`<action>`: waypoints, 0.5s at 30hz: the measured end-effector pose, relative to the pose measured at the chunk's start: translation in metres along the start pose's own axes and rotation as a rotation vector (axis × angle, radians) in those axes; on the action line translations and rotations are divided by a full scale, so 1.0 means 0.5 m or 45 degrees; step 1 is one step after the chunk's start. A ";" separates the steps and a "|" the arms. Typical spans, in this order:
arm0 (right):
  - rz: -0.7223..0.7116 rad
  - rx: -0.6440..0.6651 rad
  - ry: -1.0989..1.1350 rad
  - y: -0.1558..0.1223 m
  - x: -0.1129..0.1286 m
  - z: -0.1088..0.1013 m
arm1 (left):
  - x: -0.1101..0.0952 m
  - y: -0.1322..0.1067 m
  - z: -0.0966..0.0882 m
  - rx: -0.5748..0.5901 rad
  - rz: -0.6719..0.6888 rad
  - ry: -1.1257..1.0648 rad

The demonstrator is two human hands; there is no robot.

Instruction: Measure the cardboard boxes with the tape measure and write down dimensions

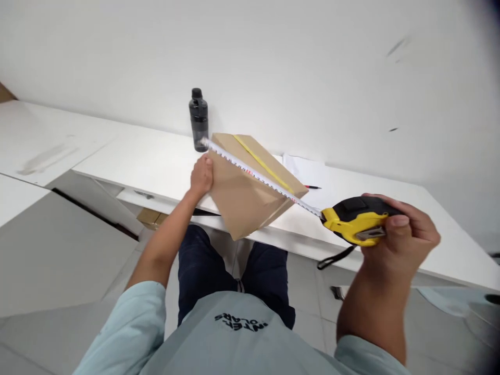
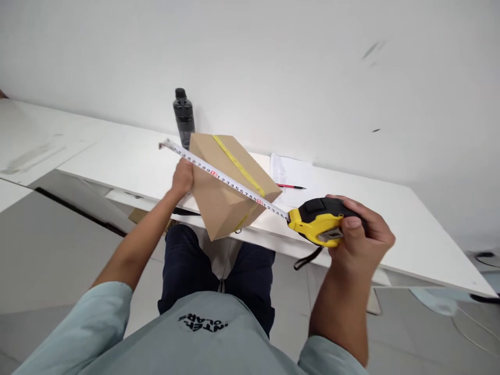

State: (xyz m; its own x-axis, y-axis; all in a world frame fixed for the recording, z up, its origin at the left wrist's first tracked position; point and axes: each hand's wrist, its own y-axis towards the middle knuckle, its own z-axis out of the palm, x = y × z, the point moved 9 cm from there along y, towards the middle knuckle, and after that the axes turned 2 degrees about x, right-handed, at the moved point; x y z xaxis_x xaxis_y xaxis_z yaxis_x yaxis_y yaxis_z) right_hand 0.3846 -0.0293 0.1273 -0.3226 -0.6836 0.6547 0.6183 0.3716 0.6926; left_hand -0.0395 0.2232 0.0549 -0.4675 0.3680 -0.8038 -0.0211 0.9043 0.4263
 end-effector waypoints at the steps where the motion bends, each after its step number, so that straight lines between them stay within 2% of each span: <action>1: 0.003 0.038 -0.004 0.005 0.000 0.010 | 0.023 -0.009 0.002 -0.041 -0.086 0.033; 3: 0.003 0.070 -0.009 0.017 0.006 0.026 | 0.055 -0.022 0.006 -0.138 -0.256 0.037; 5: -0.031 0.113 -0.006 0.032 0.021 0.038 | 0.070 -0.036 0.001 -0.244 -0.408 -0.088; 8: -0.133 0.261 -0.056 0.054 0.051 0.051 | 0.056 -0.074 -0.012 -0.272 -0.522 -0.489; 11: -0.196 0.418 -0.186 0.068 0.070 0.054 | -0.012 -0.131 -0.042 -0.148 -0.351 -0.818; 13: -0.197 0.502 -0.253 0.075 0.072 0.055 | -0.071 -0.178 -0.076 -0.119 -0.151 -0.801; 15: -0.199 0.563 -0.286 0.084 0.072 0.055 | -0.125 -0.220 -0.088 -0.046 0.002 -0.654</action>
State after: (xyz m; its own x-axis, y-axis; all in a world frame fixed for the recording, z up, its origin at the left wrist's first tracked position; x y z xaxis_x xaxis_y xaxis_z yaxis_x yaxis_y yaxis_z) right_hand 0.3796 -0.0210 0.1882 -0.5626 -0.6184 0.5487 0.2043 0.5391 0.8171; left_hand -0.0465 0.0909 0.0765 0.0270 0.4360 -0.8995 -0.0556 0.8991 0.4342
